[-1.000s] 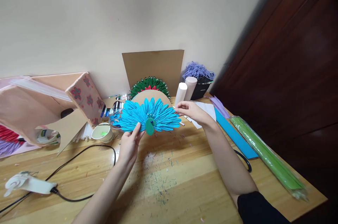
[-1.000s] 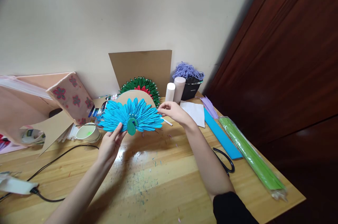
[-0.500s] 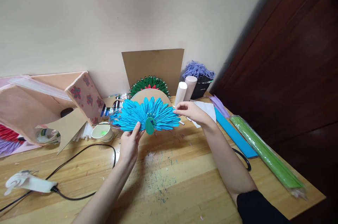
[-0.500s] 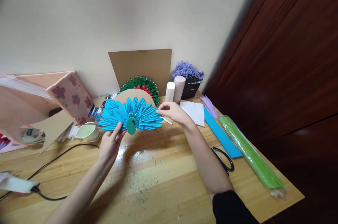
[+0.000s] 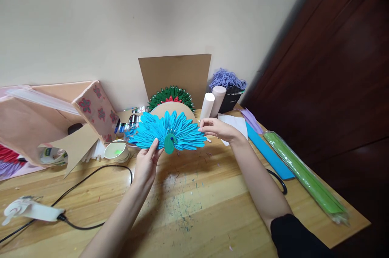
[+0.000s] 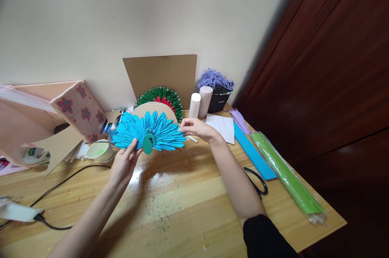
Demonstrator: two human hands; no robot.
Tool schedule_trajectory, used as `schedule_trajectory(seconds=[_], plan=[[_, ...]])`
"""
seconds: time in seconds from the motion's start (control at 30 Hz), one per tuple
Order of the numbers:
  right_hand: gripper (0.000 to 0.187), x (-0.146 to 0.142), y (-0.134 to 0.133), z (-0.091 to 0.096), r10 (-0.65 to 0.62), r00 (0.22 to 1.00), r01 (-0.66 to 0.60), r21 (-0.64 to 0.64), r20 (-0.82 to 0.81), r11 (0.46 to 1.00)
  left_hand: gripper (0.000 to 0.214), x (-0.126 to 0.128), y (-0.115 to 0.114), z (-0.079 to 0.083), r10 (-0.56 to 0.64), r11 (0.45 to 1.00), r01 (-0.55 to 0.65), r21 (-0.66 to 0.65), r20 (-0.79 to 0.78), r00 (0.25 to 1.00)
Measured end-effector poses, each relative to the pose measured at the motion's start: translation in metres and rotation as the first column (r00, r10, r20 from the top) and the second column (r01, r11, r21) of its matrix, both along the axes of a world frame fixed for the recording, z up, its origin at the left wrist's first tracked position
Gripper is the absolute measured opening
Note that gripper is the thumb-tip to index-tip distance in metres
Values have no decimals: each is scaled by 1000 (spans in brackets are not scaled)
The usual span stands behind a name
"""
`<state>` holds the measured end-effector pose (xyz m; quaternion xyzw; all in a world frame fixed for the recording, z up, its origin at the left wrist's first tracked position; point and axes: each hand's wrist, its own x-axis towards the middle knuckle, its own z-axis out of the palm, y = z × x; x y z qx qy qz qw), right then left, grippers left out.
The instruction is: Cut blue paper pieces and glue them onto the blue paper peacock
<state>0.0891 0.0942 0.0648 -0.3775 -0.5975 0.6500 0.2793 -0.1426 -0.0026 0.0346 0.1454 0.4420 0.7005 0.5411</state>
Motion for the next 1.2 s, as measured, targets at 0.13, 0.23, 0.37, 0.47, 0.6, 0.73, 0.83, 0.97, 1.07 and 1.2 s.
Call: schedule_trajectory(seconds=[0.13,0.23,0.37,0.47,0.6,0.73,0.83,0.97,1.07,1.2], plan=[[24,7,3,0,54,998,-56,77,29,995,17,1,0,-1,-23,1000,23,17,-11,1000],[25,9,2,3,29,998,-35,122,47,992,23,1,-1,-3,-37,999,38,30,-34,999],[23,7,0,7,-2,997,-12,182,77,983,25,1,-2,-5,-36,999,38,30,-62,997],[22,6,-2,8,-7,994,-17,221,106,975,25,1,-2,-4,-23,999,25,29,-61,998],[23,6,-2,8,2,993,-29,234,114,972,23,2,-2,-2,-16,1000,18,26,-48,999],[24,6,-4,10,16,991,-43,204,130,978,23,2,-3,-1,-22,999,24,33,-41,999],[24,7,-3,10,37,985,-76,228,168,971,25,3,-3,-1,-29,999,30,30,-41,999],[24,8,-2,8,14,982,-64,264,187,962,26,4,-3,-1,-27,999,28,29,-44,999],[24,9,-2,8,16,982,-68,270,191,960,26,4,-3,-1,-18,999,19,27,-39,999],[23,9,-5,10,65,976,-115,240,208,964,26,4,-3,-1,0,1000,1,21,-47,999]])
